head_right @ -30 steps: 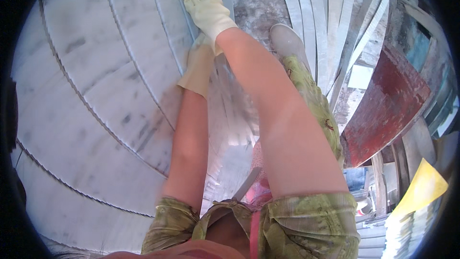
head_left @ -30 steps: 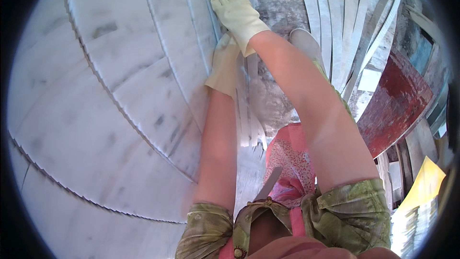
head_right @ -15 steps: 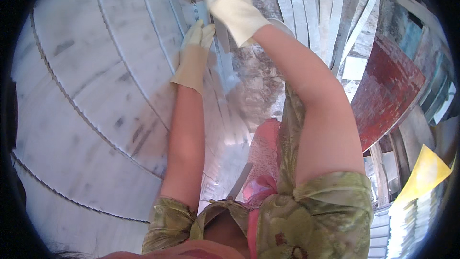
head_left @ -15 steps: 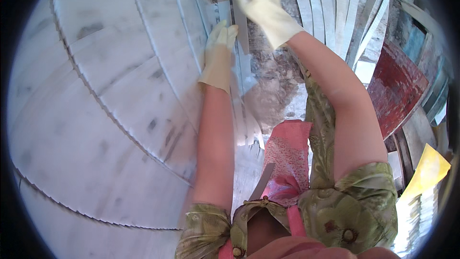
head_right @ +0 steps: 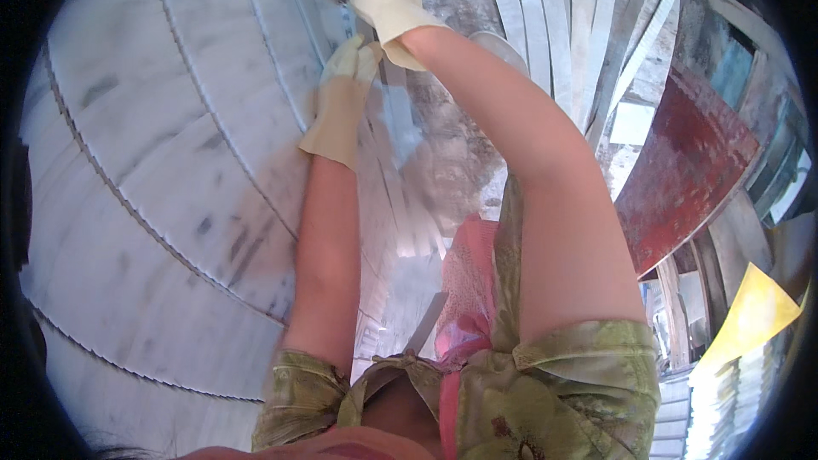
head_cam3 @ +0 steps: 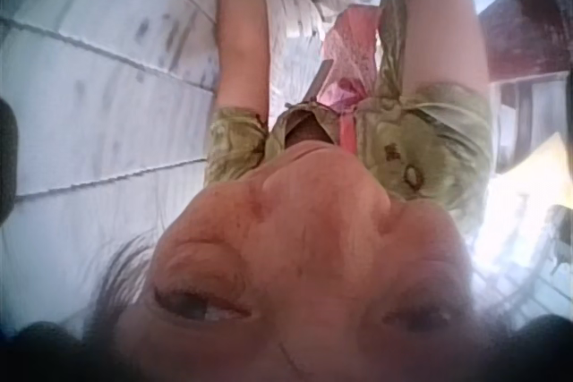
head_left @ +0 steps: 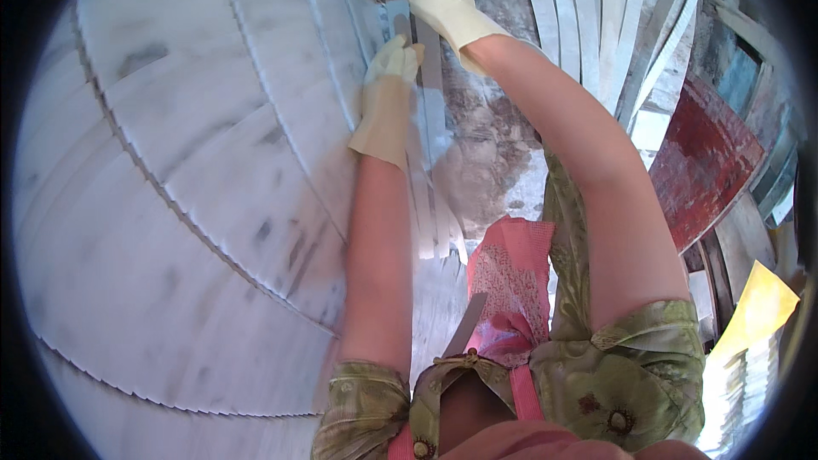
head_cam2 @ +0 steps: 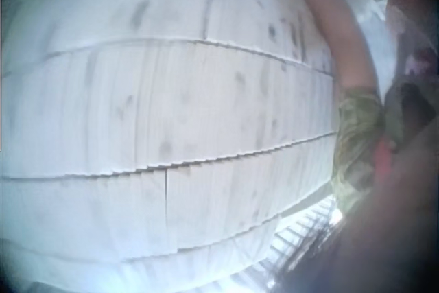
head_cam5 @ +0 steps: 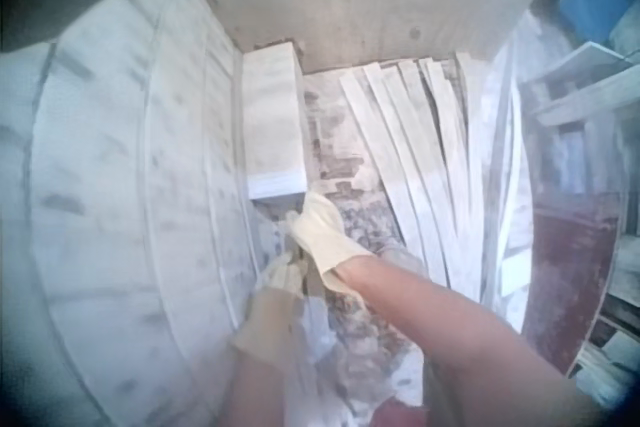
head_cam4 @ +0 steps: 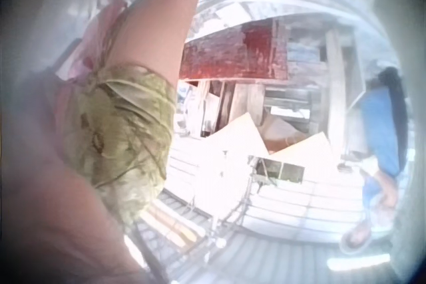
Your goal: The person repeatedly picks up small white rectangular tiles from a pile, places them on a yellow tray, and stacks them. The person also briefly inspects a tile and wipes a surface before continuing to stack tiles.
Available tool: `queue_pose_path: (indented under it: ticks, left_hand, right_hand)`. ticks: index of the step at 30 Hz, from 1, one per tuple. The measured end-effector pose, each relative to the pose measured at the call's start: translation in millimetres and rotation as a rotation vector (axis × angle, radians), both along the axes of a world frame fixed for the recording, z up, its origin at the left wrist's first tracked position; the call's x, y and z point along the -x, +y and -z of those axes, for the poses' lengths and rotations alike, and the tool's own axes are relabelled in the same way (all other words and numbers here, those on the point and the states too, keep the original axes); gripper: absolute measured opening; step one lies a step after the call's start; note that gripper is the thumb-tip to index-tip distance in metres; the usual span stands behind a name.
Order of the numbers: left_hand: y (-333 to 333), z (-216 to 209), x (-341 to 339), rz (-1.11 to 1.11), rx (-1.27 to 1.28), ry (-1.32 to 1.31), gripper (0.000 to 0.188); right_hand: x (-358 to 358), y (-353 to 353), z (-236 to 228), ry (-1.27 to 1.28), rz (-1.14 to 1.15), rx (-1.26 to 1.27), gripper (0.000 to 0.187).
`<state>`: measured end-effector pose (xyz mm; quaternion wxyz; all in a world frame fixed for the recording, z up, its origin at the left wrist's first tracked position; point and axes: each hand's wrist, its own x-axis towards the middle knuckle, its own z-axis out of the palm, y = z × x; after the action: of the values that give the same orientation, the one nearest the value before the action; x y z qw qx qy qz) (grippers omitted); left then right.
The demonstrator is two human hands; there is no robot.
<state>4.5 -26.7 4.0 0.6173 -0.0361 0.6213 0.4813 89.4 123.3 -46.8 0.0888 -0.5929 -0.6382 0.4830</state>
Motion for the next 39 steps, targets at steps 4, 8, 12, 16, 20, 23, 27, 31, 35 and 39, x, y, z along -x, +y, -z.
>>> queue_pose_path:
  ticks: [4, 8, 12, 16, 20, 23, 27, 31, 35, 39]
  left_hand:
    - [2.5, -10.1, 0.1, 0.005, 0.037, 0.001, 0.049]
    - [3.0, -8.8, 0.3, 0.044, 0.012, 0.048, 0.050]
    - [-0.5, -5.5, -2.0, 0.014, 0.005, 0.063, 0.050]
    - [3.0, -9.5, -0.5, 0.185, -0.005, 0.197, 0.050]
    - [4.6, -21.4, -0.8, -0.019, 0.090, 0.052, 0.048]
    - [3.9, -26.0, -2.5, -0.002, 0.083, 0.061, 0.046]
    - [3.9, -21.2, -2.4, -0.039, 0.060, 0.045, 0.045]
    - [3.8, -11.6, -0.9, -0.050, 0.037, 0.044, 0.043]
    - [6.6, -6.1, 0.0, -0.028, 0.013, 0.057, 0.046]
    - [24.5, -6.2, 0.2, -0.059, 0.067, 0.029, 0.052]
  right_hand:
    - [-15.6, 5.0, -8.8, -0.026, 0.029, 0.050, 0.063]
    - [-22.8, 8.0, -12.2, 0.069, 0.050, -0.025, 0.086]
    - [-17.0, 6.8, -12.8, -0.004, -0.046, -0.096, 0.091]
    - [-21.7, 13.7, -21.6, 0.137, -0.059, 0.024, 0.081]
    - [-53.4, 24.4, -36.9, 0.578, -0.048, 0.180, 0.074]
    - [-66.1, 27.4, -39.0, 0.753, 0.350, 0.595, 0.076]
    - [-54.5, 20.9, -20.9, 0.803, 0.482, 0.783, 0.075]
    - [-31.6, 8.8, -0.3, 0.884, 0.356, 0.477, 0.059]
    - [-14.8, 6.6, 3.0, 0.292, 0.186, 0.262, 0.063]
    - [-14.3, 11.4, -12.6, 0.414, 0.164, 0.278, 0.058]
